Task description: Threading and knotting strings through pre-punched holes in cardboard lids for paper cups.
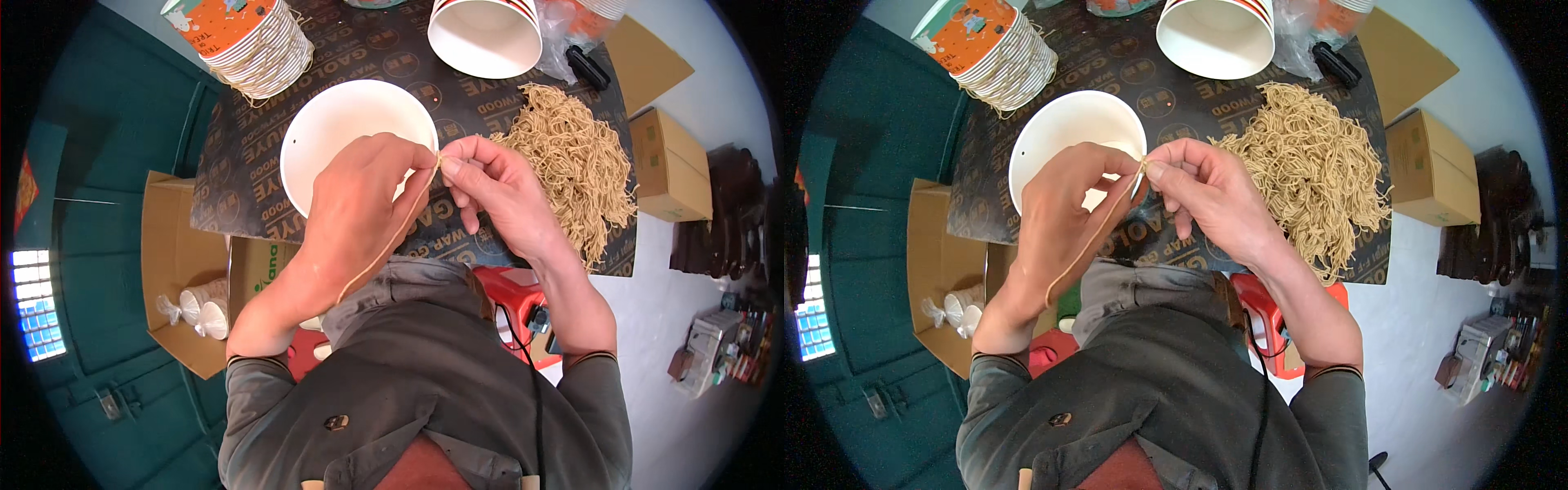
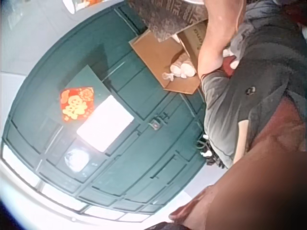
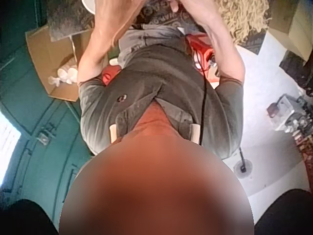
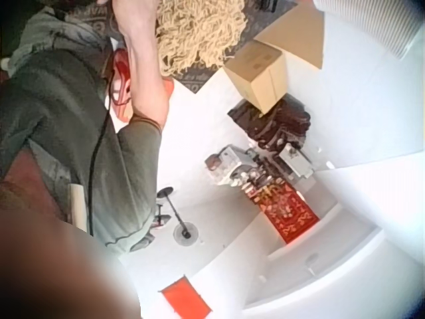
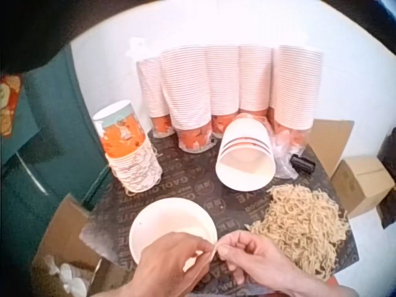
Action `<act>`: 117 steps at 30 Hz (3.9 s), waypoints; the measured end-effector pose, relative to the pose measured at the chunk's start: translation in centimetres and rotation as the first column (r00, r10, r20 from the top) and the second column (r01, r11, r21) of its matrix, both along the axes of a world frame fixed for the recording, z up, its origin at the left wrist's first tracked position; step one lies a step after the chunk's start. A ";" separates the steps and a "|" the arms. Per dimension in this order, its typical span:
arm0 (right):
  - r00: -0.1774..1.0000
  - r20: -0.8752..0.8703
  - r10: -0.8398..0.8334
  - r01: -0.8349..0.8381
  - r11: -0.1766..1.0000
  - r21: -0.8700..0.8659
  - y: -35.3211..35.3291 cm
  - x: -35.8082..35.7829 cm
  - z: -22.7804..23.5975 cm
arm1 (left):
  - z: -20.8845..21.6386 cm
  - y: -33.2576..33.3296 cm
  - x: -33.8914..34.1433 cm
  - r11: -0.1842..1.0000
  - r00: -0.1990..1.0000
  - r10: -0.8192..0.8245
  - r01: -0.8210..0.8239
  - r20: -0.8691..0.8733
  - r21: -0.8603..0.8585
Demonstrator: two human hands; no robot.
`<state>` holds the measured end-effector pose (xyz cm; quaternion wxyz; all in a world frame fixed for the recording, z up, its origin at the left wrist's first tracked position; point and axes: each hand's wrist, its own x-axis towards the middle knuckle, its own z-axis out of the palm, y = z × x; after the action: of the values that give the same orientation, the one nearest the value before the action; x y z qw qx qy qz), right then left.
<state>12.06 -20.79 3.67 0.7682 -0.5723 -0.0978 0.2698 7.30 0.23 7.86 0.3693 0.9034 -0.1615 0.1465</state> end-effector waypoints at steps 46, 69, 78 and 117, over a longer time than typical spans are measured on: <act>0.867 0.474 -0.151 0.201 0.978 -0.056 1.3 -1.1 -1.0 | 0.3 1.4 0.0 0.990 0.989 0.000 -0.021 -0.151 -0.137; 0.996 -0.024 -0.089 0.092 0.982 0.167 0.4 -0.2 -2.0 | 1.9 3.2 0.2 0.948 0.876 -0.095 -0.066 -0.473 -0.312; 0.994 -0.058 -0.090 0.099 0.977 0.186 0.5 -0.4 -1.2 | 0.8 2.0 -0.9 0.994 0.969 0.034 -0.058 -0.245 -0.089; 0.904 0.417 -0.099 0.222 0.940 -0.258 -0.7 -0.5 2.9 | 0.3 1.8 -2.6 0.997 0.980 0.067 -0.073 -0.187 -0.027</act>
<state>11.56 -21.49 6.55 0.6563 -0.7308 -0.1618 0.0945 4.67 1.98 8.12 0.3928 0.9118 -0.0919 0.0770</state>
